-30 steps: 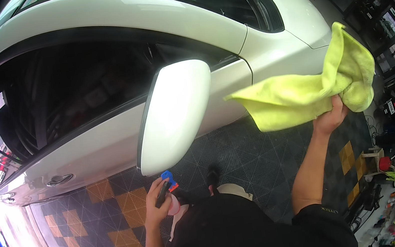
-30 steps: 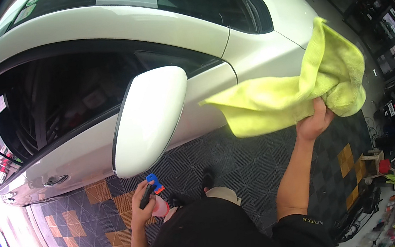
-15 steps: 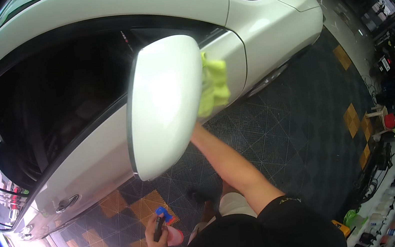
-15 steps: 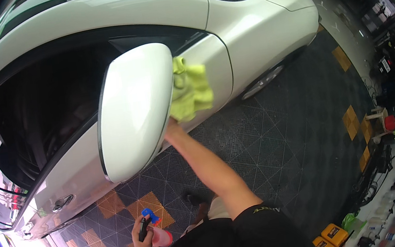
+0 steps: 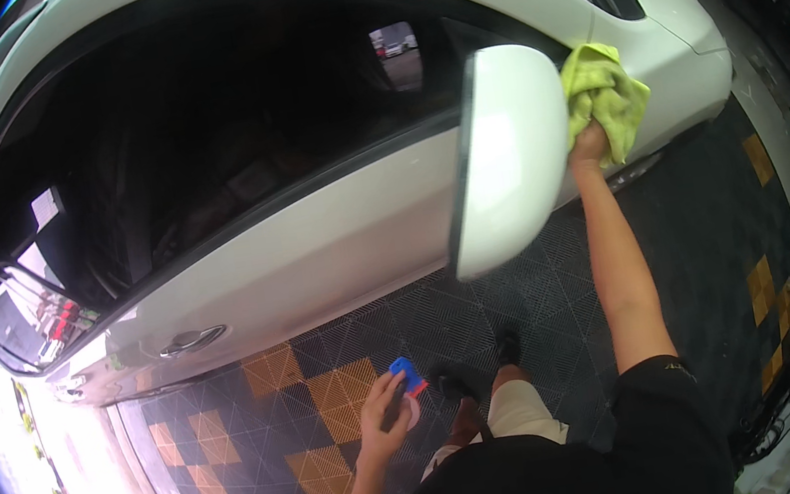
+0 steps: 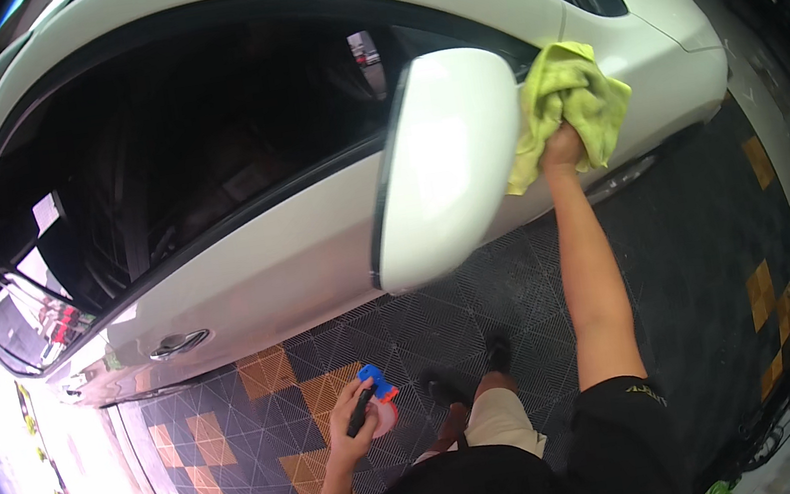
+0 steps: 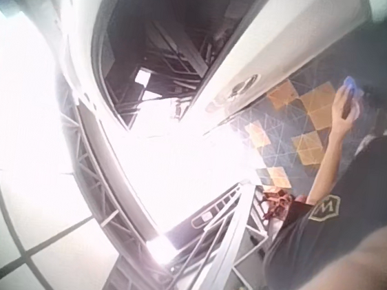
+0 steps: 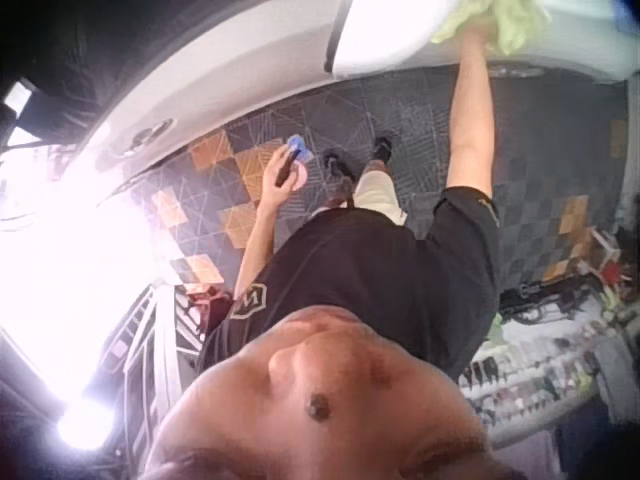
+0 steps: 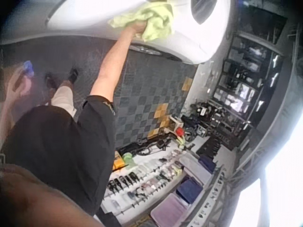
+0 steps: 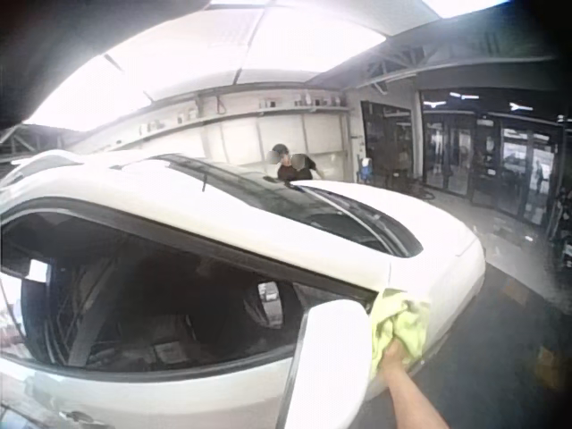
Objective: The person cleans the exterior of a white car in a garage. They spray a liquid onto the car's side panels and use a blue plastic scraper to remove contaminants, followed by wiping the area with a yellow microfiber cloth. The person works on the front fender and door area, kneeling to reach lower sections.
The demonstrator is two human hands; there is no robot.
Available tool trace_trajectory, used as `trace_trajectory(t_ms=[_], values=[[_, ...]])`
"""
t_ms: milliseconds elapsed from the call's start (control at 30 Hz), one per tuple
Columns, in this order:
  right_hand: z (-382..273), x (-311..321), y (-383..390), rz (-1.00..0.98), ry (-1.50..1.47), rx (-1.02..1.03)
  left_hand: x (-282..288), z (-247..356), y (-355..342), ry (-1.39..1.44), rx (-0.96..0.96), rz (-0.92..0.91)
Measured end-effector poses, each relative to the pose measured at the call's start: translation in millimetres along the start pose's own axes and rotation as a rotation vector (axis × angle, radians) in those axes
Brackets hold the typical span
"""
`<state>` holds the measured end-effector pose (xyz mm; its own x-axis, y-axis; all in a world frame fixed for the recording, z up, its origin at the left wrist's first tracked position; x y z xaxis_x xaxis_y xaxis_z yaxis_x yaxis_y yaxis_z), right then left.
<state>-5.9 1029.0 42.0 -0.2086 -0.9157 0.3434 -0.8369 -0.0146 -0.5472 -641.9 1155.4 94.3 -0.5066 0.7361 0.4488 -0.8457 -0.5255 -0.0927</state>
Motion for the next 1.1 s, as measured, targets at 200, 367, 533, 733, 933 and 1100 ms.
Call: trace_trajectory(t_ms=[200, 367, 533, 733, 933, 1100], values=[[17.7, 21.1, 6.4, 0.074, 0.085, 0.225, -71.2, -117.9, -12.3, 0.258, 0.089, 0.155], [-102.3, 21.4, 72.7, 0.086, 0.109, 0.486, -161.3, -252.0, -22.3, 0.337, 0.039, 0.142], [-258.2, -141.6, 258.6, -0.221, -0.122, 0.834, -206.1, -322.1, -31.9, 0.314, -0.113, 0.128], [-257.5, -218.6, 313.0, -0.271, -0.209, 1.086, -277.9, -450.1, -31.2, 0.27, -0.108, -0.011], [-60.9, -152.4, 115.9, -0.184, -0.196, 0.608, -280.6, -548.6, 9.0, 0.281, -0.109, 0.212], [119.0, 60.1, -34.8, 0.396, -0.145, 0.235, -316.6, -580.1, 42.6, 0.462, 0.019, 0.229]])
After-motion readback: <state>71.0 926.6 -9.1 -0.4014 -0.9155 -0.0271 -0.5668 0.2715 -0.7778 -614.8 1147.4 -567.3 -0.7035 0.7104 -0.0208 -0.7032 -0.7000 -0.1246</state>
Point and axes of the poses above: each hand's wrist, its own y-axis away from the middle knuckle, its own x-axis out of the back of the hand, z = x × y, the point moved 6 cm from there along -y, towards the middle knuckle, and after that the axes turned 10 degrees about -x, right-handed, at the moved point
